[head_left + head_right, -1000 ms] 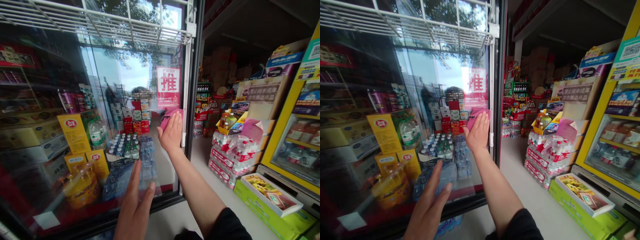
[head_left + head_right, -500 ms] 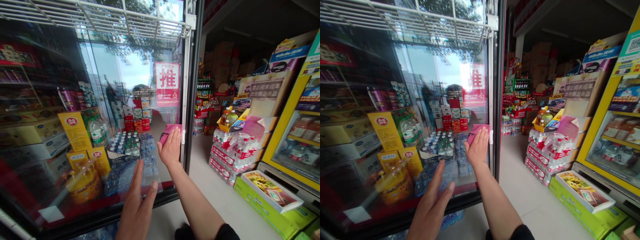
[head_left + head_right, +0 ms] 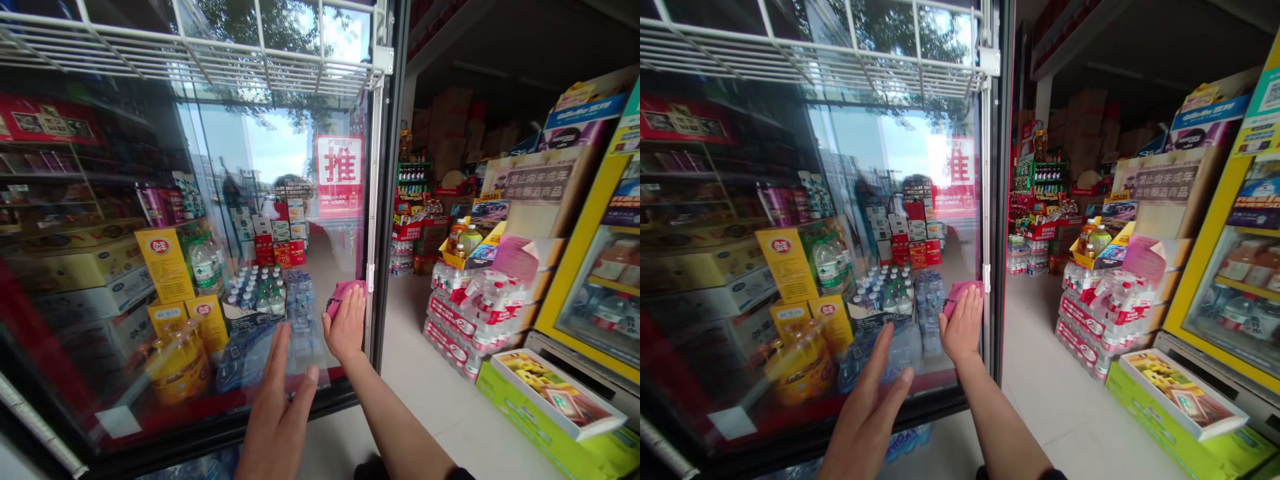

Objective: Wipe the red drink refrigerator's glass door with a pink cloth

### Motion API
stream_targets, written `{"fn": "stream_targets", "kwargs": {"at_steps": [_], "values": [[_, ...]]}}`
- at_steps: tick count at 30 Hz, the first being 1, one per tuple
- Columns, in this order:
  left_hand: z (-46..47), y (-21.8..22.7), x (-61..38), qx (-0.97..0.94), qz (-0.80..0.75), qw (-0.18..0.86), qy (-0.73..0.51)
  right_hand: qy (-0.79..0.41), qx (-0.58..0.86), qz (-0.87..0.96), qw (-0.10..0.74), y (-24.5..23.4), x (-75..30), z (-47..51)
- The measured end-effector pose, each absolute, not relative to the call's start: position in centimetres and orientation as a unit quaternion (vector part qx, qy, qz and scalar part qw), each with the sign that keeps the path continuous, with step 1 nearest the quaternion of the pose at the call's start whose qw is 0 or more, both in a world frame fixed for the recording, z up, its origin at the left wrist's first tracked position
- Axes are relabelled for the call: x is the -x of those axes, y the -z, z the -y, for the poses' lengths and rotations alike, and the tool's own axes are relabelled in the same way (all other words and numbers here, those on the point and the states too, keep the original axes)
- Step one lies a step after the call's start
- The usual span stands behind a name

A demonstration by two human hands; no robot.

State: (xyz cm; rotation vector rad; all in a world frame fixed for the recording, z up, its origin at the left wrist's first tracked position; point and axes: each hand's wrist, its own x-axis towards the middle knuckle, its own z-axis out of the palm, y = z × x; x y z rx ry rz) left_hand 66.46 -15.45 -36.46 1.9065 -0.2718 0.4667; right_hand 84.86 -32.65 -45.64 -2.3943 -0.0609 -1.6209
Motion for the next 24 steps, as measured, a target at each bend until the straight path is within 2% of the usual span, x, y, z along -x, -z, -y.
{"fn": "stream_targets", "kwargs": {"at_steps": [4,11,15,19,24], "values": [[15.4,35.9,-66.5,-0.797,0.122,0.553,-0.207,0.573,0.810,0.031,0.119,41.9,-85.4,32.6],[15.9,35.3,-67.1,-0.794,0.120,0.560,-0.201,0.614,0.782,0.035,0.104,25.5,-86.5,33.2],[16.3,36.0,-67.8,-0.792,0.130,0.570,-0.176,0.632,0.769,0.028,0.096,19.6,-87.2,33.4],[16.6,36.7,-68.6,-0.787,0.127,0.579,-0.168,0.616,0.783,0.015,0.085,19.7,-87.6,33.5],[16.7,37.2,-69.0,-0.786,0.128,0.579,-0.174,0.619,0.778,0.031,0.103,25.0,-87.8,33.8]]}}
